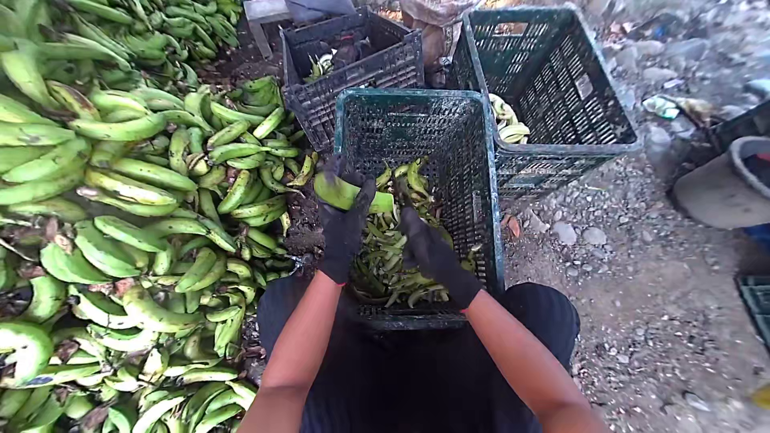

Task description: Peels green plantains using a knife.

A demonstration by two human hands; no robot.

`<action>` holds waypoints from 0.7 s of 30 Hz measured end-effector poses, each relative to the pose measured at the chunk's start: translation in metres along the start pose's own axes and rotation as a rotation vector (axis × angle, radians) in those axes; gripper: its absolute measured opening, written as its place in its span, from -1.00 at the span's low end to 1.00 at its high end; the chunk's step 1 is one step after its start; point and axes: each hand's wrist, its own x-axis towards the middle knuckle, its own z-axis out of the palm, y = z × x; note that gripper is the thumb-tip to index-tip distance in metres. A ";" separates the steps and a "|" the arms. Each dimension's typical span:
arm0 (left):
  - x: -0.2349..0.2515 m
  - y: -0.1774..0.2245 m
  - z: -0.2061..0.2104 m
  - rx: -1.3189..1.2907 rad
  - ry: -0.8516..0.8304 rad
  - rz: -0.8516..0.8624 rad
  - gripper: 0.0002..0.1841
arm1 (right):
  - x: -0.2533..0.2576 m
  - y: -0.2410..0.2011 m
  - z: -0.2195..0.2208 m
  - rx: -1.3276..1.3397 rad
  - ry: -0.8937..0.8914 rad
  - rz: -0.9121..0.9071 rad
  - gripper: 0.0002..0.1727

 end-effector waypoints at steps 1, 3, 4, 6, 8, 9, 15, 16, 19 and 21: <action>0.004 0.003 0.000 -0.106 0.001 -0.065 -0.36 | 0.000 -0.003 -0.008 -0.067 0.046 -0.097 -0.30; 0.012 0.000 -0.003 -0.305 -0.065 -0.202 -0.36 | -0.002 -0.010 -0.023 -0.256 0.126 -0.293 -0.24; 0.015 -0.001 -0.005 -0.383 -0.111 -0.272 -0.21 | 0.001 -0.014 -0.029 -0.367 0.127 -0.361 -0.20; 0.017 -0.004 -0.011 -0.302 -0.175 -0.292 -0.17 | 0.007 -0.018 -0.036 -0.523 0.072 -0.433 -0.24; 0.013 -0.003 -0.011 -0.162 -0.167 -0.319 -0.20 | 0.002 -0.019 -0.034 -0.664 0.055 -0.445 -0.30; 0.012 -0.002 -0.009 -0.154 -0.147 -0.361 -0.23 | 0.000 -0.018 -0.033 -0.738 0.058 -0.452 -0.27; 0.017 -0.005 -0.015 -0.109 -0.149 -0.372 -0.24 | -0.007 -0.005 -0.019 -0.784 0.162 -0.445 -0.23; 0.017 -0.005 -0.014 -0.071 -0.137 -0.360 -0.25 | -0.006 -0.005 -0.018 -0.774 0.160 -0.421 -0.25; 0.015 -0.007 -0.009 -0.013 -0.108 -0.372 -0.34 | -0.004 -0.006 -0.013 -0.738 0.165 -0.337 -0.34; 0.007 -0.011 -0.004 0.010 -0.127 -0.384 -0.40 | 0.000 -0.006 -0.009 -0.714 0.205 -0.273 -0.34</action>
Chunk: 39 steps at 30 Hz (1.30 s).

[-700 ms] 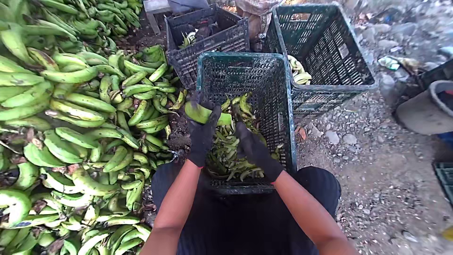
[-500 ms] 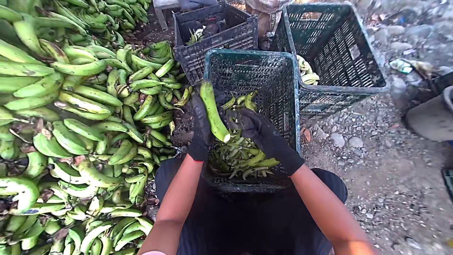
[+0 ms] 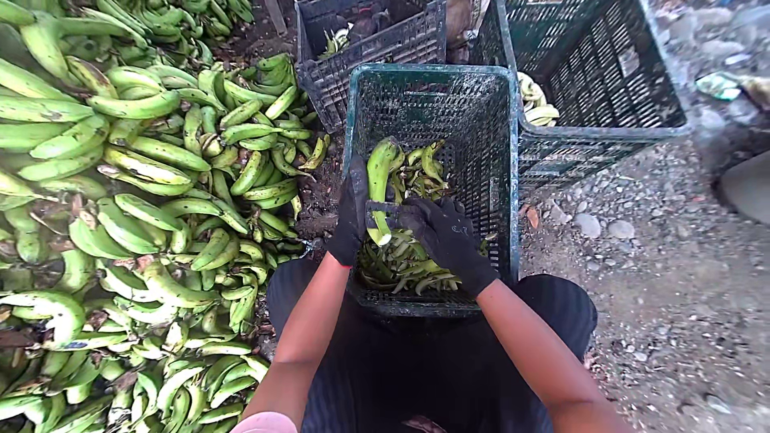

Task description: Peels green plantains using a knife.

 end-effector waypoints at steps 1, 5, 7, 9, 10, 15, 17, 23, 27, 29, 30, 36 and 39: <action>-0.003 -0.005 0.002 0.003 -0.029 -0.010 -0.41 | 0.005 -0.001 0.001 0.002 0.025 0.053 -0.33; -0.019 -0.018 0.027 -0.137 -0.112 -0.273 -0.39 | 0.031 0.006 -0.008 -0.023 0.144 0.324 -0.31; -0.029 -0.019 0.035 -0.075 -0.144 -0.352 -0.35 | 0.036 0.020 -0.015 0.050 0.237 0.354 -0.34; -0.032 -0.017 0.034 -0.011 -0.161 -0.348 -0.31 | 0.036 0.032 -0.027 0.162 0.292 0.352 -0.31; -0.030 -0.015 0.030 -0.023 -0.173 -0.336 -0.30 | 0.032 0.032 -0.032 0.217 0.280 0.338 -0.30; -0.005 -0.007 0.006 -0.258 -0.155 -0.055 -0.26 | -0.005 0.011 -0.019 0.222 0.095 0.084 -0.33; 0.004 -0.003 0.003 -0.245 -0.069 0.002 -0.23 | -0.012 0.004 -0.006 0.152 -0.012 0.053 -0.38; 0.012 0.008 -0.004 -0.252 0.049 0.079 -0.18 | -0.015 -0.009 0.004 -0.019 0.021 -0.007 -0.26; -0.019 -0.003 0.013 -0.230 -0.154 -0.202 -0.31 | 0.017 -0.001 -0.001 -0.074 0.181 0.168 -0.33; -0.035 -0.010 0.025 -0.204 -0.317 -0.448 -0.28 | 0.032 0.012 -0.009 -0.070 0.308 0.269 -0.35; -0.039 -0.012 0.028 -0.187 -0.395 -0.497 -0.25 | 0.036 0.019 -0.016 -0.039 0.343 0.298 -0.35; -0.016 -0.016 0.009 0.163 -0.056 0.041 -0.20 | 0.006 0.012 -0.015 0.158 0.120 0.195 -0.38; 0.005 -0.014 0.010 0.038 0.376 0.289 -0.36 | -0.007 0.001 0.003 0.104 0.024 0.154 -0.32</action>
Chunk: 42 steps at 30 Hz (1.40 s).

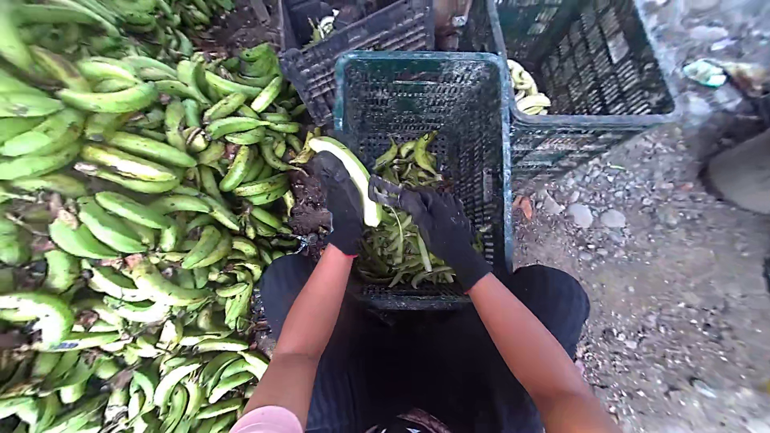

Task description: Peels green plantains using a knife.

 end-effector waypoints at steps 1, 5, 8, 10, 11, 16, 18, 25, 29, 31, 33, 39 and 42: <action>0.004 0.000 -0.002 0.018 0.112 0.051 -0.40 | -0.005 -0.004 0.004 -0.021 -0.005 -0.034 -0.33; 0.011 -0.002 -0.017 0.052 0.285 0.166 -0.38 | -0.010 -0.015 0.018 -0.105 0.077 -0.145 -0.28; 0.000 0.004 -0.017 -0.100 -0.055 -0.041 -0.41 | 0.003 -0.020 0.010 -0.091 0.087 -0.093 -0.32; -0.010 0.009 -0.015 0.009 -0.490 -0.260 -0.37 | 0.023 -0.012 0.001 -0.077 0.119 -0.018 -0.35; -0.016 0.014 -0.014 0.156 -0.672 -0.345 -0.35 | 0.030 -0.004 -0.006 -0.059 0.106 0.027 -0.33; -0.029 -0.003 -0.007 0.216 -0.715 -0.344 -0.26 | 0.035 0.022 -0.017 0.137 0.083 0.038 -0.28; -0.019 -0.008 -0.001 -0.051 -0.367 -0.268 -0.29 | 0.021 0.010 -0.010 0.077 0.106 0.005 -0.31; 0.011 -0.013 -0.022 -0.539 0.277 -0.066 -0.30 | -0.006 -0.013 0.032 -0.112 0.162 -0.210 -0.25; 0.015 0.002 -0.012 -0.577 -0.066 -0.164 -0.20 | -0.002 -0.013 0.021 -0.058 0.177 -0.226 -0.27; 0.014 0.010 -0.004 -0.577 -0.188 -0.261 -0.15 | 0.002 -0.011 0.013 -0.085 0.218 -0.194 -0.26; 0.010 0.015 0.000 -0.523 -0.253 -0.300 -0.15 | 0.003 -0.009 0.008 -0.119 0.251 -0.162 -0.26; 0.002 0.002 -0.001 -0.619 -0.155 -0.352 -0.21 | -0.004 -0.012 0.012 -0.235 0.351 -0.230 -0.11; 0.005 0.003 -0.006 -0.450 -0.021 -0.295 -0.39 | 0.007 -0.013 0.020 -0.196 0.400 -0.252 -0.14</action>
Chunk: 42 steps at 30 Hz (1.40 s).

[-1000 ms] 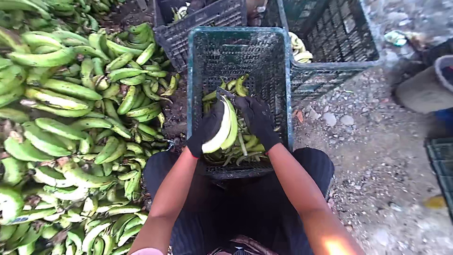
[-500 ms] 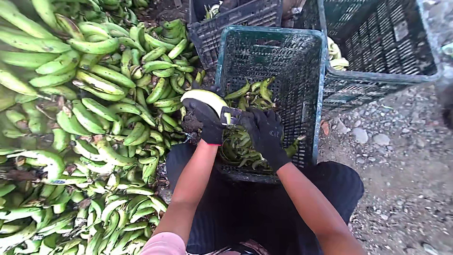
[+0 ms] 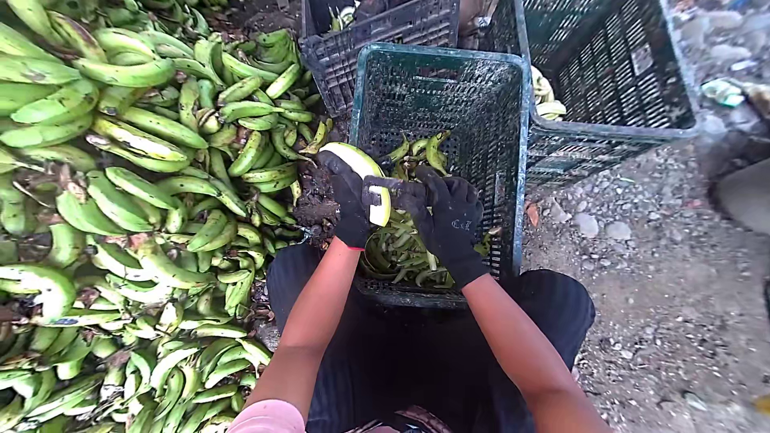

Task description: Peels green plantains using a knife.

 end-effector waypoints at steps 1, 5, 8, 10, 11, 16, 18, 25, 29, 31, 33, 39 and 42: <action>0.001 0.003 0.003 0.057 0.055 -0.004 -0.39 | 0.003 0.000 0.001 0.002 0.007 0.011 -0.14; -0.002 0.005 0.002 0.299 -0.170 -0.016 -0.31 | 0.011 0.003 -0.007 0.021 -0.033 0.095 -0.26; -0.013 0.002 0.004 0.511 -0.422 -0.109 -0.29 | 0.023 0.016 -0.019 0.030 -0.141 0.219 -0.25; -0.023 0.009 0.004 0.695 -0.604 -0.097 -0.27 | 0.028 0.023 -0.029 0.079 -0.218 0.270 -0.29; -0.028 0.013 0.004 0.788 -0.658 -0.100 -0.21 | 0.028 0.027 -0.032 0.152 -0.252 0.268 -0.31; -0.028 0.023 0.004 0.960 -0.782 -0.096 -0.27 | 0.030 0.039 -0.031 0.292 -0.339 0.241 -0.26; -0.032 0.026 0.004 1.065 -0.895 -0.014 -0.33 | 0.032 0.036 -0.033 0.283 -0.369 0.271 -0.26; -0.018 -0.001 0.010 0.377 -0.340 -0.241 -0.36 | 0.020 0.045 -0.003 0.603 -0.315 0.235 -0.19; -0.006 0.012 0.007 0.041 -0.063 -0.180 -0.53 | 0.004 0.015 0.003 0.177 -0.210 0.108 -0.15; -0.003 0.023 0.008 -0.053 0.050 -0.275 -0.55 | -0.004 0.008 0.010 0.127 -0.027 -0.046 -0.02; 0.000 0.030 0.004 -0.145 0.086 -0.328 -0.52 | -0.007 0.008 0.016 0.088 0.137 -0.192 0.05; 0.010 0.032 -0.001 -0.280 0.205 -0.387 -0.61 | -0.008 0.007 0.014 0.017 0.284 -0.228 0.03; 0.004 0.032 0.005 -0.111 0.197 -0.281 -0.65 | -0.007 -0.005 0.002 0.019 0.175 -0.110 0.02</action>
